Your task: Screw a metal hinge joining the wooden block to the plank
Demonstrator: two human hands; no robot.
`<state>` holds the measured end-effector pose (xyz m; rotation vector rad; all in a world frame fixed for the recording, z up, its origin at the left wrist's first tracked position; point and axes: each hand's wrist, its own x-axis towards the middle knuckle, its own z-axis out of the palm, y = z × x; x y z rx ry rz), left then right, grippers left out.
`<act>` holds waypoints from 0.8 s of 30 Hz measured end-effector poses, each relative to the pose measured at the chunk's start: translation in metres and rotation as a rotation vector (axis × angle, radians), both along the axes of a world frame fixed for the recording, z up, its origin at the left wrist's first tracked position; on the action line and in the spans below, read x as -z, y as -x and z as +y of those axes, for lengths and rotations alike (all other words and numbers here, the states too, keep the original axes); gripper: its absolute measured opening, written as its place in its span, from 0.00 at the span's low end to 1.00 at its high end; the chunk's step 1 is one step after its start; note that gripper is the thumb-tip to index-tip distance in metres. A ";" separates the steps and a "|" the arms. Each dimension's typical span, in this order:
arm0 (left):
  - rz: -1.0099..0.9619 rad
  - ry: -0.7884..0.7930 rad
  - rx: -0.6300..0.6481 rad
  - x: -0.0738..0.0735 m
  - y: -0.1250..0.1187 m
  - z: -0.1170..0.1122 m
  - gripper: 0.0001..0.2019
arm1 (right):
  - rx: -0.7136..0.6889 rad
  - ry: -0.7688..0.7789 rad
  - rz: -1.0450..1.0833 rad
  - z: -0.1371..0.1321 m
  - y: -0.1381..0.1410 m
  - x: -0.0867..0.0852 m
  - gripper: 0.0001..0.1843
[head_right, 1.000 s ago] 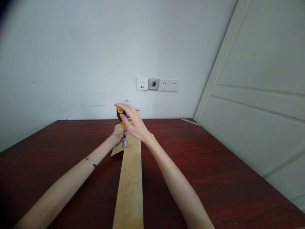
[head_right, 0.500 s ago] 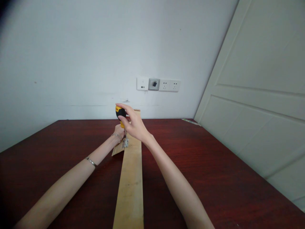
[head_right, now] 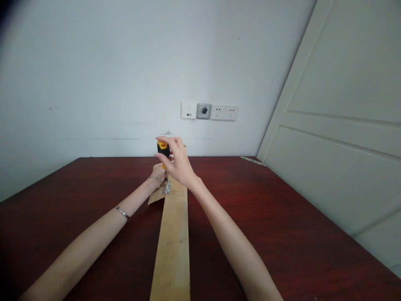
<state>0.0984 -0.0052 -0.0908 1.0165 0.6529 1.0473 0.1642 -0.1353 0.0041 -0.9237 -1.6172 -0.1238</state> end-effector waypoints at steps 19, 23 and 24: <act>-0.001 -0.017 -0.009 0.007 -0.003 0.007 0.05 | -0.088 0.055 0.009 0.000 0.001 0.003 0.21; -0.003 -0.019 -0.002 0.007 -0.004 0.008 0.05 | -0.102 0.043 0.002 0.005 0.000 0.005 0.20; -0.003 -0.022 0.000 0.008 -0.003 0.008 0.05 | -0.076 0.037 0.010 0.007 0.000 0.006 0.20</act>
